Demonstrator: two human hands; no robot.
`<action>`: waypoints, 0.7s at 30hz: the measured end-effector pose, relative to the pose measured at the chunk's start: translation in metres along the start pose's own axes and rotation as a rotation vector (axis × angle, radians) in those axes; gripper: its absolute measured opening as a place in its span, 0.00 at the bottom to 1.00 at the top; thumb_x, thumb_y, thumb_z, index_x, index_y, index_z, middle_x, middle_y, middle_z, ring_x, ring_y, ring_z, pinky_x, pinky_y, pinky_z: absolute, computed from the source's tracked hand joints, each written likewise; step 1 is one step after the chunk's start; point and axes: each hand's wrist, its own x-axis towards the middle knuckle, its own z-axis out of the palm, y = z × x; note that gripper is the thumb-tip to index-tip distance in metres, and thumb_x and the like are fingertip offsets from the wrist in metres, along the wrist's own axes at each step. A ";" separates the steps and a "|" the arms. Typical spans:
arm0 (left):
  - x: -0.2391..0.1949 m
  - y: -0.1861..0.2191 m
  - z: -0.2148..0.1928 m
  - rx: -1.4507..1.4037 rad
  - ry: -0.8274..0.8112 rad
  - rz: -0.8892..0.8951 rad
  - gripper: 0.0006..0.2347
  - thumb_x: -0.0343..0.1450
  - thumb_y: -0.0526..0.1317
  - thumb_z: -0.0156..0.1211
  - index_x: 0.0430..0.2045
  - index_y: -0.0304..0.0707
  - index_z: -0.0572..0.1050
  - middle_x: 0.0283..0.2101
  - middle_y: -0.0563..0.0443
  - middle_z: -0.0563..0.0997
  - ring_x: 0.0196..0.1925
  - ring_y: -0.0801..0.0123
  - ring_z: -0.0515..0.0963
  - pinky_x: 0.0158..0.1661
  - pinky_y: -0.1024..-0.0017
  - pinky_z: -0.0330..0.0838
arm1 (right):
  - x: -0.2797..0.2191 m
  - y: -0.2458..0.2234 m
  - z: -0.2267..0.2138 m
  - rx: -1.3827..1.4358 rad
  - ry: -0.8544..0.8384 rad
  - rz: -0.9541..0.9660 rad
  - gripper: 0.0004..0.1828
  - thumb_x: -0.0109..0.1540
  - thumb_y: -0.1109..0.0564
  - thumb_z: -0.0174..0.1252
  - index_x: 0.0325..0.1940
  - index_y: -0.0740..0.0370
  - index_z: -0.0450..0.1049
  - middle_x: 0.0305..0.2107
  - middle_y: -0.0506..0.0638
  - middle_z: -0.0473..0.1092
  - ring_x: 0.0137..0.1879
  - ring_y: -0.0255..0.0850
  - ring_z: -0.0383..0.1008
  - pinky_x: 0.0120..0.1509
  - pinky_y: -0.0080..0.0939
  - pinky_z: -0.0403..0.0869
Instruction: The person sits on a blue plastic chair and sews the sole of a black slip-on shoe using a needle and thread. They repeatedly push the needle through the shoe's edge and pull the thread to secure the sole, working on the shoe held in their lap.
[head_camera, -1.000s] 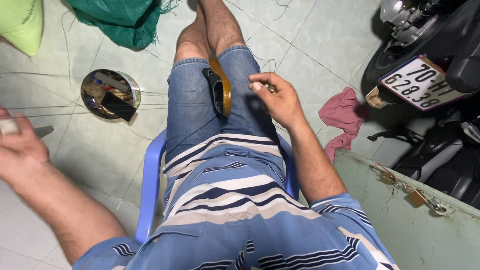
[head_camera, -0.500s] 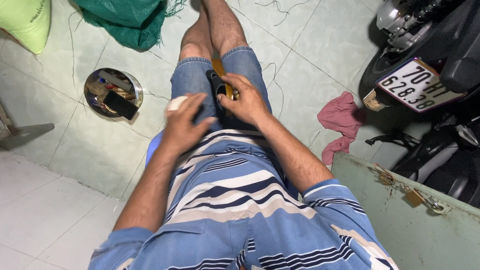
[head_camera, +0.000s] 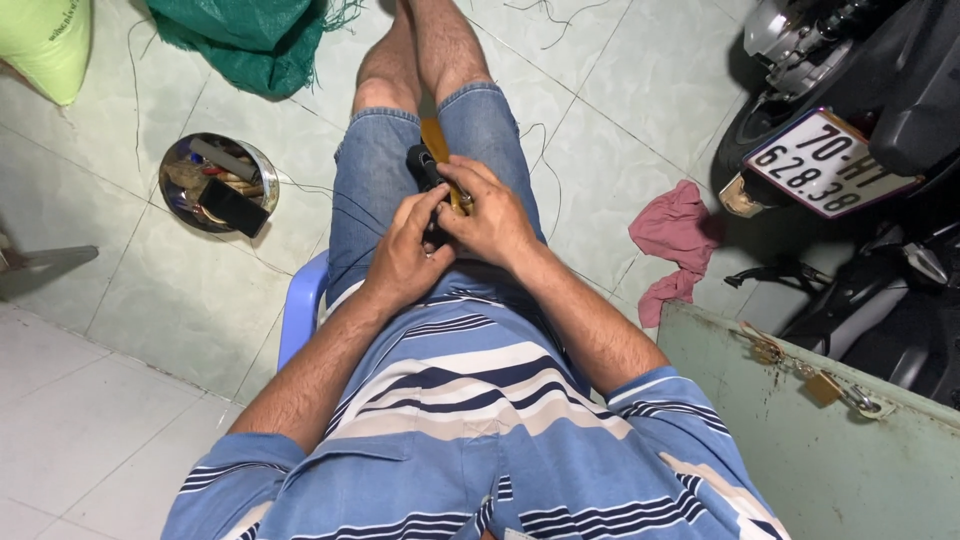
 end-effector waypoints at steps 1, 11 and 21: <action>-0.001 0.000 0.001 -0.026 0.018 0.009 0.29 0.57 0.27 0.58 0.55 0.40 0.59 0.49 0.38 0.66 0.45 0.40 0.73 0.33 0.60 0.77 | -0.001 -0.004 0.000 -0.025 -0.012 0.003 0.26 0.50 0.54 0.57 0.53 0.55 0.69 0.51 0.54 0.65 0.55 0.54 0.67 0.56 0.52 0.69; -0.004 -0.023 0.005 0.050 0.139 0.161 0.25 0.60 0.28 0.59 0.53 0.34 0.63 0.46 0.40 0.71 0.43 0.46 0.75 0.31 0.62 0.75 | 0.001 -0.021 0.000 -0.156 0.009 -0.077 0.22 0.51 0.53 0.53 0.51 0.48 0.70 0.51 0.50 0.65 0.51 0.53 0.70 0.50 0.53 0.72; 0.001 -0.035 0.011 0.119 0.210 0.235 0.27 0.58 0.26 0.56 0.54 0.34 0.62 0.46 0.38 0.71 0.41 0.44 0.75 0.30 0.58 0.74 | 0.007 -0.014 0.003 -0.164 0.113 -0.189 0.21 0.50 0.55 0.54 0.48 0.47 0.72 0.48 0.49 0.68 0.48 0.51 0.72 0.46 0.50 0.74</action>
